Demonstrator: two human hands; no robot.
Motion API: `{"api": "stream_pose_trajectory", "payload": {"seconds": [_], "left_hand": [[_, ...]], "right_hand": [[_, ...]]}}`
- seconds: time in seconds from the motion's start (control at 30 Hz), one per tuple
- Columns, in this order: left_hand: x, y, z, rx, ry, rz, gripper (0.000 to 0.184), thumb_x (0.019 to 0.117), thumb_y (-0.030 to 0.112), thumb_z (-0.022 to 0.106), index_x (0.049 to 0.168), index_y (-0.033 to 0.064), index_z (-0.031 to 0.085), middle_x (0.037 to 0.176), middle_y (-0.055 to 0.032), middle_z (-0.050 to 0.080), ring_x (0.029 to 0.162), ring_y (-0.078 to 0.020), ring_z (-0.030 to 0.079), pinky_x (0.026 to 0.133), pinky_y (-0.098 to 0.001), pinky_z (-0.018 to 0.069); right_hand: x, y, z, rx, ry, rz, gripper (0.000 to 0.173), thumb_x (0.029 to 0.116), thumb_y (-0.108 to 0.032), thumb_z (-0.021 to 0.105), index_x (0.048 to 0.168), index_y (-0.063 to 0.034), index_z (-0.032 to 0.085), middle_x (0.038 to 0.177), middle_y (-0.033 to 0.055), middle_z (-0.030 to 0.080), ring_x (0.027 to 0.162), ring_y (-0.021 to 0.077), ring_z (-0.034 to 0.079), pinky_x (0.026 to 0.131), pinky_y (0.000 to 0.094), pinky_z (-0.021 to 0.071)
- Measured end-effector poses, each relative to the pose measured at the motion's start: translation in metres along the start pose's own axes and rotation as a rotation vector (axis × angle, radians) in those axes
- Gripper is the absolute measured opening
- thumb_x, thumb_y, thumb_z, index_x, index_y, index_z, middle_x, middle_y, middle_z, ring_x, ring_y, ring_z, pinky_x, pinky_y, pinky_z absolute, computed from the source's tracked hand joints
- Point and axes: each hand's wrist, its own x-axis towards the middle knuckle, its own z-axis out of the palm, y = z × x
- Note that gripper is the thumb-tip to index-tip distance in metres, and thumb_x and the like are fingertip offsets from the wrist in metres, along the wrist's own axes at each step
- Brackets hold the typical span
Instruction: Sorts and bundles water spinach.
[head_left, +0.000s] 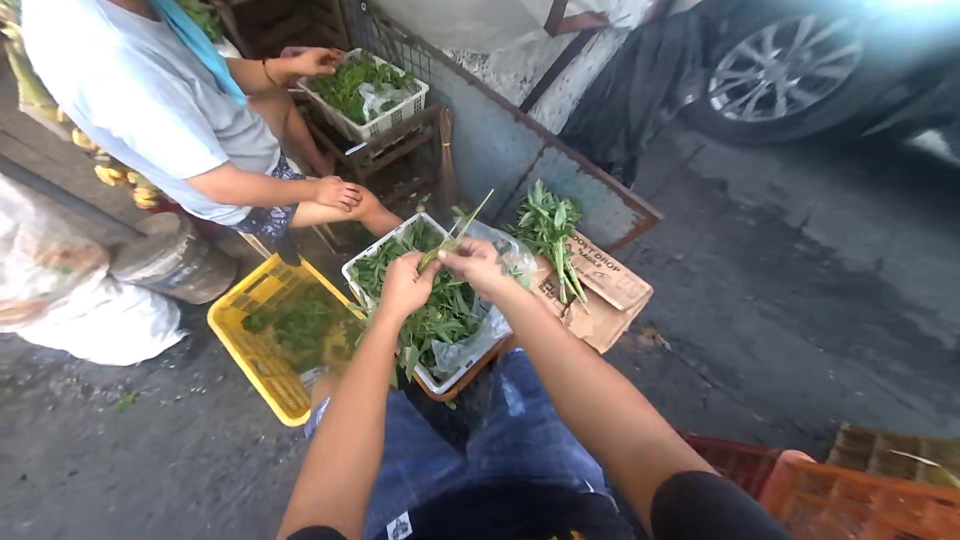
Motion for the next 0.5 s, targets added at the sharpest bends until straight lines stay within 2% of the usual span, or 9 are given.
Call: {"api": "stream_pose_trajectory", "payload": {"seconds": [0.07, 0.1, 0.23, 0.3, 0.33, 0.37, 0.4, 0.43, 0.5], "left_hand": [[-0.010, -0.007, -0.004, 0.012, -0.052, -0.047, 0.028, 0.1042, 0.032, 0.060, 0.099, 0.0075, 0.073, 0.096, -0.0073, 0.071, 0.085, -0.0196, 0.068, 0.080, -0.0474, 0.0576], [-0.015, -0.013, -0.008, 0.017, -0.065, -0.063, 0.029, 0.1044, 0.033, 0.060, 0.101, 0.0072, 0.073, 0.096, -0.0078, 0.071, 0.085, -0.0199, 0.068, 0.081, -0.0476, 0.0573], [-0.039, -0.034, -0.026, 0.049, -0.047, -0.114, 0.027, 0.1051, 0.031, 0.059, 0.099, 0.0077, 0.072, 0.092, -0.0075, 0.070, 0.079, -0.0195, 0.067, 0.075, -0.0461, 0.0572], [-0.045, -0.039, -0.035, 0.015, -0.015, -0.144, 0.027, 0.1057, 0.030, 0.058, 0.101, 0.0079, 0.072, 0.088, -0.0075, 0.070, 0.074, -0.0193, 0.066, 0.072, -0.0451, 0.0565], [-0.047, -0.040, -0.038, -0.046, 0.013, -0.158, 0.026, 0.1058, 0.029, 0.058, 0.102, 0.0075, 0.073, 0.086, -0.0074, 0.070, 0.072, -0.0185, 0.065, 0.070, -0.0433, 0.0557], [-0.050, -0.041, -0.040, -0.116, 0.047, -0.167, 0.024, 0.1061, 0.027, 0.058, 0.102, 0.0081, 0.073, 0.084, -0.0065, 0.069, 0.068, -0.0167, 0.062, 0.065, -0.0396, 0.0537], [-0.050, -0.042, -0.040, -0.179, 0.079, -0.169, 0.023, 0.1062, 0.025, 0.058, 0.102, 0.0086, 0.072, 0.082, -0.0054, 0.068, 0.065, -0.0148, 0.060, 0.061, -0.0360, 0.0514], [-0.048, -0.042, -0.041, -0.222, 0.097, -0.168, 0.022, 0.1063, 0.024, 0.057, 0.102, 0.0089, 0.073, 0.082, -0.0044, 0.068, 0.064, -0.0134, 0.059, 0.060, -0.0340, 0.0504], [-0.044, -0.041, -0.040, -0.259, 0.099, -0.145, 0.021, 0.1061, 0.022, 0.058, 0.102, 0.0085, 0.072, 0.081, -0.0029, 0.067, 0.062, -0.0110, 0.057, 0.058, -0.0302, 0.0483]], "right_hand": [[0.008, 0.003, 0.001, 0.116, 0.062, -0.005, 0.014, 0.0975, -0.020, 0.071, 0.096, -0.0066, 0.070, 0.072, 0.0007, 0.061, 0.054, 0.0076, 0.049, 0.051, 0.0249, 0.0457], [0.015, -0.001, -0.004, 0.189, 0.108, -0.017, 0.014, 0.0986, -0.019, 0.068, 0.095, -0.0050, 0.069, 0.073, 0.0008, 0.062, 0.056, 0.0088, 0.052, 0.054, 0.0268, 0.0495], [0.030, -0.015, -0.021, 0.347, 0.259, 0.033, 0.014, 0.1009, -0.022, 0.066, 0.105, -0.0088, 0.065, 0.074, -0.0026, 0.060, 0.056, 0.0075, 0.053, 0.055, 0.0264, 0.0518], [0.032, -0.010, -0.023, 0.082, 0.274, 0.082, 0.015, 0.1013, -0.022, 0.065, 0.106, -0.0075, 0.064, 0.074, 0.0002, 0.058, 0.058, 0.0096, 0.054, 0.056, 0.0265, 0.0514], [0.029, -0.002, -0.025, -0.226, 0.203, 0.104, 0.022, 0.0981, -0.020, 0.069, 0.110, -0.0019, 0.066, 0.081, 0.0077, 0.064, 0.065, 0.0158, 0.061, 0.063, 0.0323, 0.0559], [0.024, 0.004, -0.026, -0.559, 0.062, 0.159, 0.037, 0.0927, -0.021, 0.076, 0.120, 0.0019, 0.066, 0.099, 0.0178, 0.071, 0.087, 0.0269, 0.069, 0.082, 0.0459, 0.0592], [0.021, 0.010, -0.023, -0.796, -0.076, 0.230, 0.060, 0.0873, -0.029, 0.082, 0.133, 0.0029, 0.060, 0.119, 0.0247, 0.067, 0.111, 0.0363, 0.066, 0.099, 0.0584, 0.0527], [0.019, 0.012, -0.018, -0.900, -0.174, 0.248, 0.071, 0.0872, -0.035, 0.082, 0.140, 0.0037, 0.054, 0.131, 0.0284, 0.062, 0.124, 0.0423, 0.060, 0.106, 0.0650, 0.0452], [0.021, 0.013, -0.007, -0.712, -0.208, 0.114, 0.066, 0.0930, -0.040, 0.076, 0.142, -0.0011, 0.055, 0.130, 0.0235, 0.065, 0.119, 0.0370, 0.064, 0.102, 0.0593, 0.0514]]}}
